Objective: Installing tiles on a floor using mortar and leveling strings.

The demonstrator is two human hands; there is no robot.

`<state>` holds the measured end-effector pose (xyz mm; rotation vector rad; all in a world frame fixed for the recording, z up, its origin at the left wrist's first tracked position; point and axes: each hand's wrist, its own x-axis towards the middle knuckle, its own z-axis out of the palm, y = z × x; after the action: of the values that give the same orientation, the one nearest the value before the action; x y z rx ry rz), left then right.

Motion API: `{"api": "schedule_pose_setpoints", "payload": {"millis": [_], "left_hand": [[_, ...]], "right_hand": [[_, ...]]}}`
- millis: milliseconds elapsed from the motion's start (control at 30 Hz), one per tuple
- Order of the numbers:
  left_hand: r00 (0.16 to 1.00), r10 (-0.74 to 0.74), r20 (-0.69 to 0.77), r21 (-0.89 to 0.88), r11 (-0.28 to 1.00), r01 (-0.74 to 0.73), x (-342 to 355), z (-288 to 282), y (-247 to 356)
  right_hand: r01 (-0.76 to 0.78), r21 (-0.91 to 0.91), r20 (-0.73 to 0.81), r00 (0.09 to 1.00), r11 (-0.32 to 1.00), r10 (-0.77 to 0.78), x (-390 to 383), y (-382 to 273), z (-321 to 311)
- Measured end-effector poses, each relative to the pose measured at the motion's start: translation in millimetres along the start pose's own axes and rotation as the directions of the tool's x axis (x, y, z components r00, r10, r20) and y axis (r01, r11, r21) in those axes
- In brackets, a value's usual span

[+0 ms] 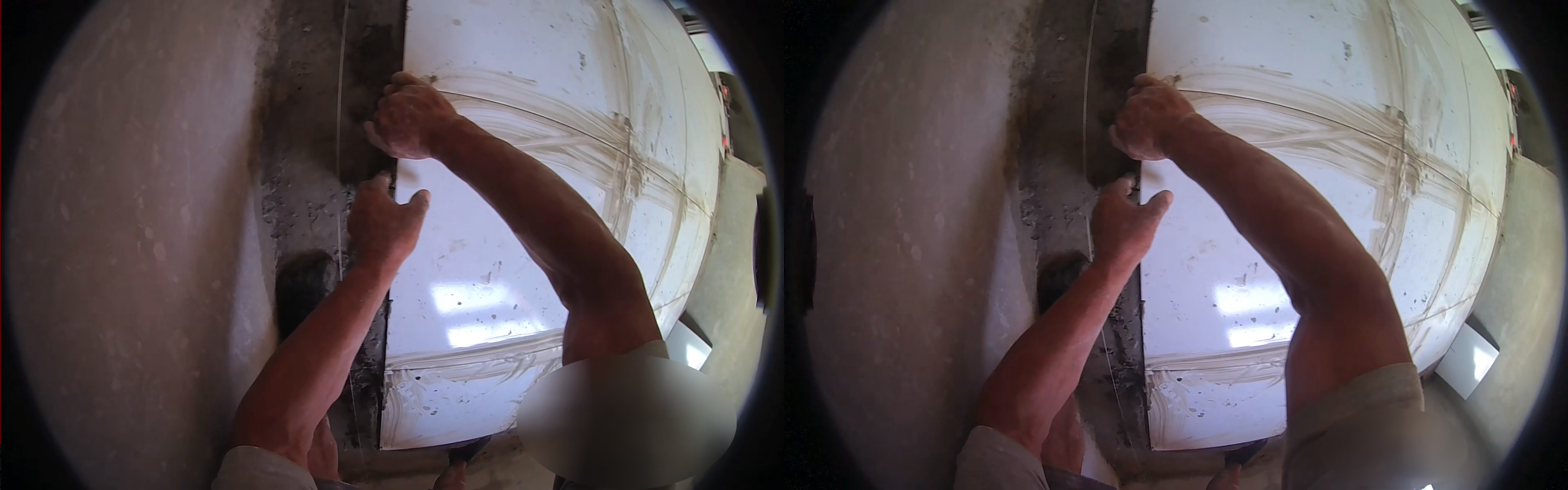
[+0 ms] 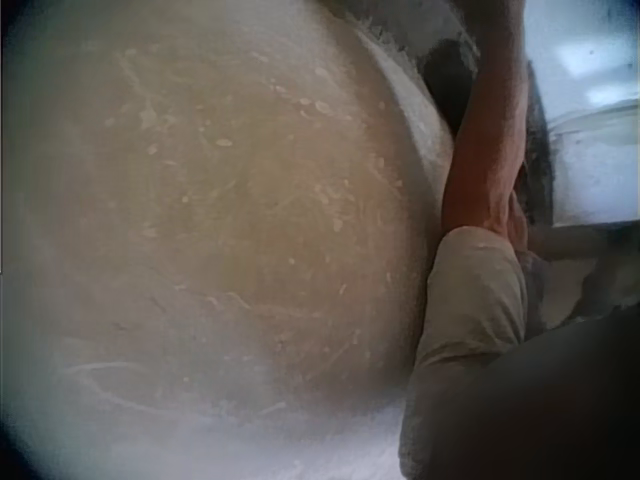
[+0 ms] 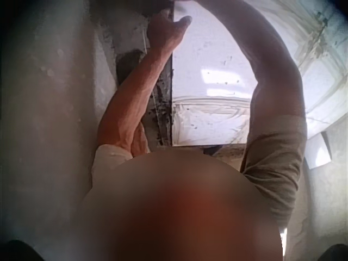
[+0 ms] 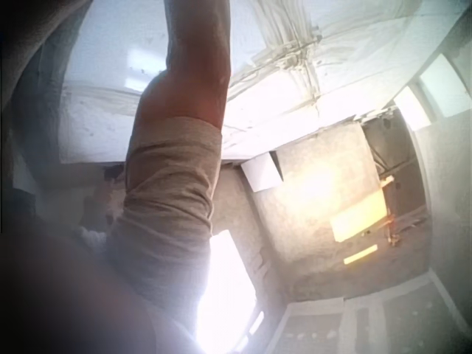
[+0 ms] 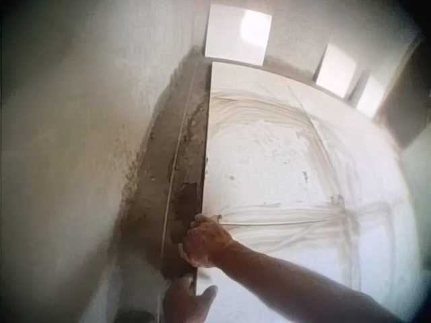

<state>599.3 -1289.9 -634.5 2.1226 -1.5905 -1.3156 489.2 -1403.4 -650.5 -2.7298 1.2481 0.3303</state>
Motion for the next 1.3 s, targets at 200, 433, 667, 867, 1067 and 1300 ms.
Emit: {"api": "schedule_pose_setpoints", "payload": {"millis": [200, 433, 667, 867, 1067, 1300], "left_hand": [[0.999, 0.006, 0.042, 0.056, 0.998, -0.008, 2.0, -5.7, 2.2], [0.999, 0.030, 0.035, 0.035, 0.999, -0.031, 1.6, -7.4, 1.8], [0.998, 0.046, 0.047, 0.054, 0.997, -0.049, -0.2, -3.6, 0.5], [0.994, 0.108, 0.014, 0.157, 0.982, -0.109, -5.4, -8.5, 1.5], [0.988, 0.153, -0.002, 0.117, 0.981, -0.152, -3.0, -2.1, -7.0], [0.996, 0.090, -0.021, -0.032, 0.995, -0.090, -6.7, 2.5, -12.6]], "right_hand": [[0.008, 0.047, 0.027, 1.000, 0.999, -0.009, 2.5, -2.1, -1.8], [0.099, 0.017, -0.084, 0.992, 0.995, -0.098, -12.0, 7.9, 4.9], [0.141, 0.093, -0.188, 0.975, 0.986, -0.122, -28.1, 6.1, 8.4], [-0.128, 0.172, -0.438, 0.878, 0.977, 0.192, -57.8, -35.4, 11.4], [-0.206, 0.455, -0.432, 0.800, 0.867, 0.416, -62.9, -56.5, 16.6], [-0.295, 0.437, -0.073, 0.930, 0.850, 0.360, -30.8, -65.0, 4.0]]}}
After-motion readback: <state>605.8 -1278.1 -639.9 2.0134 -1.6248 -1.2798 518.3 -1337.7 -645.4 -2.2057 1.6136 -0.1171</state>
